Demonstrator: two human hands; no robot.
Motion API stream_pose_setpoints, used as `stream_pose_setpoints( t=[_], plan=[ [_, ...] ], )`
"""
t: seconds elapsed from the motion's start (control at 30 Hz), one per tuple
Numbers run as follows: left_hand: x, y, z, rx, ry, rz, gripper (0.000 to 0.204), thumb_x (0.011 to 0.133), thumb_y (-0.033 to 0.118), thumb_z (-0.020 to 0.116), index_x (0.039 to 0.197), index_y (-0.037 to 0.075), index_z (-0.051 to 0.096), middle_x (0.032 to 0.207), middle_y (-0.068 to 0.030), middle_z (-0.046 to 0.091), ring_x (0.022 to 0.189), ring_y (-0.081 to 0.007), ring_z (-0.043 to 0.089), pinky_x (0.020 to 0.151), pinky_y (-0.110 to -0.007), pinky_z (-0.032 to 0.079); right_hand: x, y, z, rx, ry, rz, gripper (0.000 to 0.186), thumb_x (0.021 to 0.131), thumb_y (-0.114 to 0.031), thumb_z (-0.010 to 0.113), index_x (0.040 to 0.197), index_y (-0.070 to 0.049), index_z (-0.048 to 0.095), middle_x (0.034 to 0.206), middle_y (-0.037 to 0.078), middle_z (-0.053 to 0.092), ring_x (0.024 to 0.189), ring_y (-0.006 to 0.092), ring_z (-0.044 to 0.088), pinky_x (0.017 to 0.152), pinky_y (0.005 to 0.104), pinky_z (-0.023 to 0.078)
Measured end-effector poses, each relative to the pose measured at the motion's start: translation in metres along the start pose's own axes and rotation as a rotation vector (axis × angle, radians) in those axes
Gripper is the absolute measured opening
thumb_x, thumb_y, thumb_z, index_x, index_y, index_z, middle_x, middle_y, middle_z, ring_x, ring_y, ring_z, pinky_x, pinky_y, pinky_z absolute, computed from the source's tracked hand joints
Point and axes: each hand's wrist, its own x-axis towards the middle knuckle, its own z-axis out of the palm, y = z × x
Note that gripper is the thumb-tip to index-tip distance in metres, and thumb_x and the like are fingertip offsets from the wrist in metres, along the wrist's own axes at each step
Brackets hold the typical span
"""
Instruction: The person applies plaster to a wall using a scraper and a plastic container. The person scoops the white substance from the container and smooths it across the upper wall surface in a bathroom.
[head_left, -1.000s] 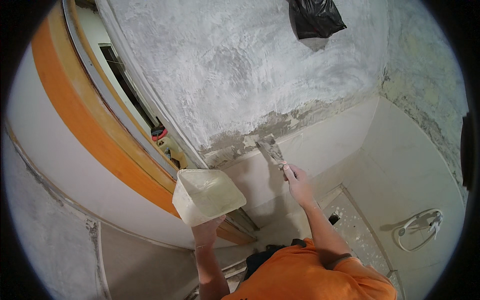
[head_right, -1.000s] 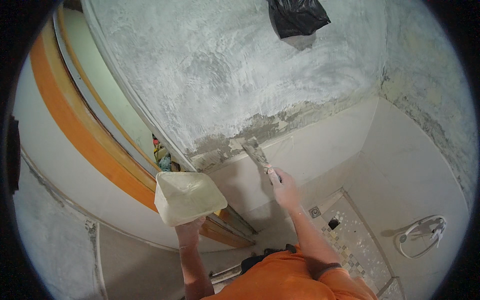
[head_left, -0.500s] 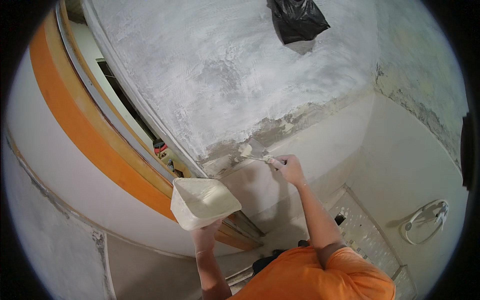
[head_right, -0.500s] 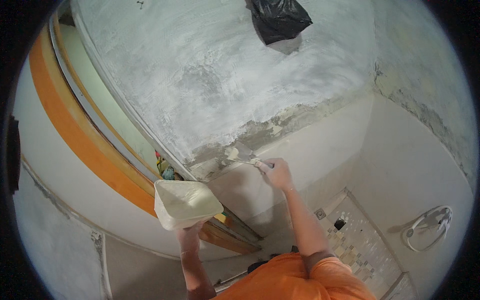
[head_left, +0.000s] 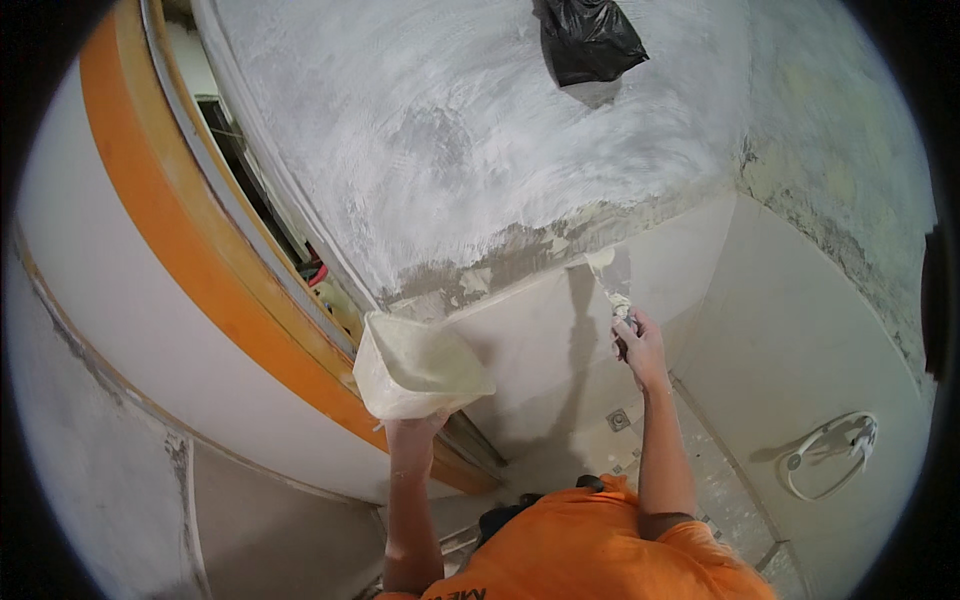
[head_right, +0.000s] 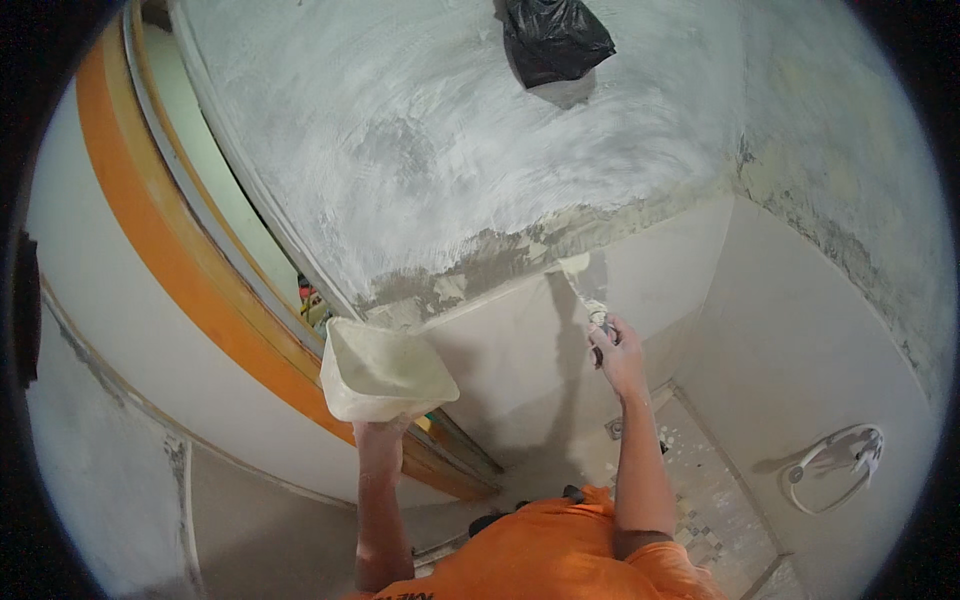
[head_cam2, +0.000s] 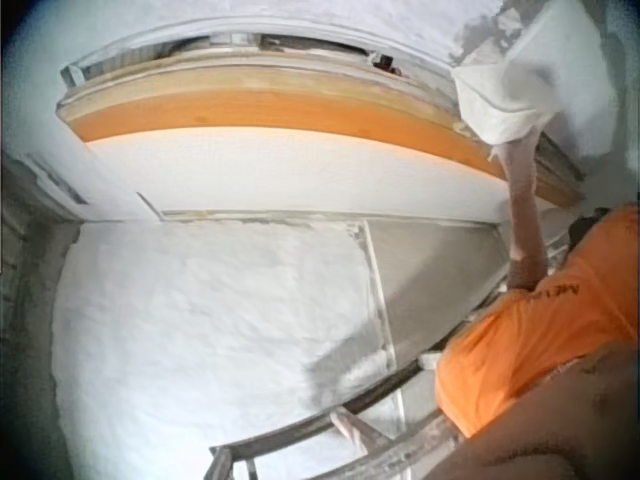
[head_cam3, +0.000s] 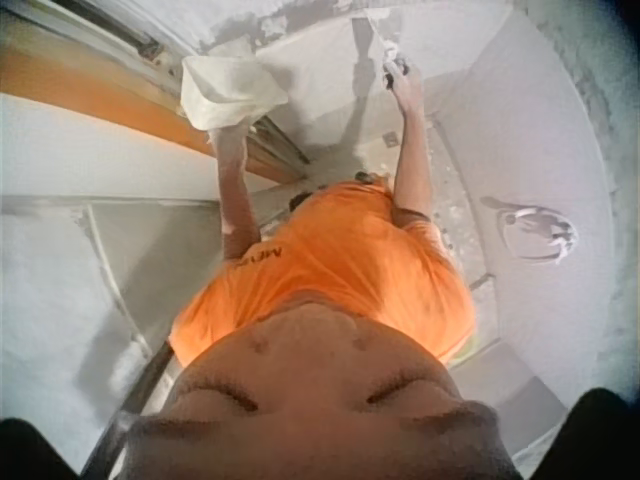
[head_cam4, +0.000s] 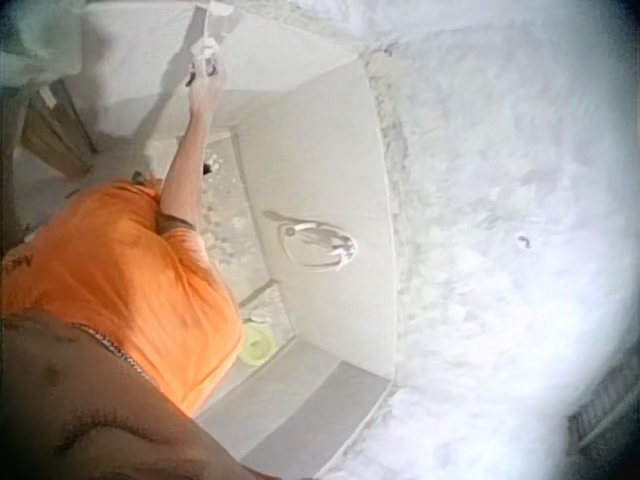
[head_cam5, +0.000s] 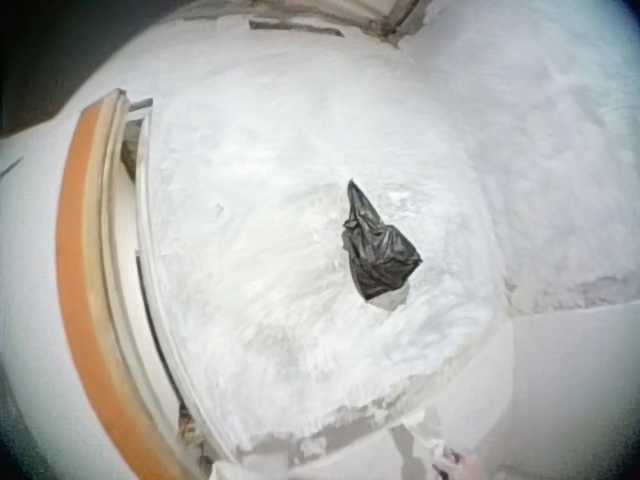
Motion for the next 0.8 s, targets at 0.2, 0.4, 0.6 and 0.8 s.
stream_pose_setpoints(
  t=[0.2, 0.4, 0.6, 0.8],
  plan=[
    [-0.01, 0.009, 0.012, 0.092, -0.072, -0.053, 0.06, 0.082, 0.004, 0.082, 0.136, 0.001, 0.054, 0.124, -0.0076, 0.065, 0.113, -0.0193, 0.061, 0.099, -0.034, 0.051, -0.054, -0.062, 0.03, -0.049, -0.281, -0.045, 0.016, 0.101, -0.021, 0.062, 0.099, -0.005, 0.065, 0.074, -0.003, 0.057, 0.062, 0.0061, 0.051, 0.057, 0.0239, 0.04],
    [-0.021, 0.013, 0.015, 0.277, -0.141, 0.137, 0.059, 0.077, 0.006, 0.087, 0.129, 0.003, 0.059, 0.119, -0.0073, 0.067, 0.106, -0.0194, 0.065, 0.089, -0.035, 0.057, -0.088, -0.059, 0.044, -0.15, -0.44, -0.127, 0.033, 0.106, -0.033, 0.054, 0.103, -0.002, 0.066, 0.079, -0.002, 0.061, 0.071, 0.0089, 0.051, 0.067, 0.0268, 0.043],
    [-0.018, -0.009, -0.004, 0.442, -0.145, 0.261, 0.058, 0.077, 0.004, 0.086, 0.129, 0.004, 0.06, 0.119, -0.0082, 0.067, 0.106, -0.0208, 0.066, 0.092, -0.036, 0.058, -0.103, -0.046, 0.054, -0.226, -0.401, -0.274, 0.039, 0.108, -0.038, 0.047, 0.104, -0.003, 0.063, 0.084, 0.0, 0.056, 0.074, 0.0118, 0.048, 0.07, 0.0284, 0.042],
    [-0.013, 0.023, 0.002, 0.247, -0.022, 0.031, 0.057, 0.076, 0.002, 0.085, 0.127, 0.001, 0.06, 0.118, -0.008, 0.068, 0.104, -0.0201, 0.066, 0.089, -0.034, 0.056, -0.063, -0.011, 0.031, -0.173, -0.366, -0.146, 0.03, 0.1, -0.029, 0.062, 0.112, -0.002, 0.064, 0.086, 0.007, 0.061, 0.082, 0.0175, 0.057, 0.077, 0.033, 0.046]
  ],
)
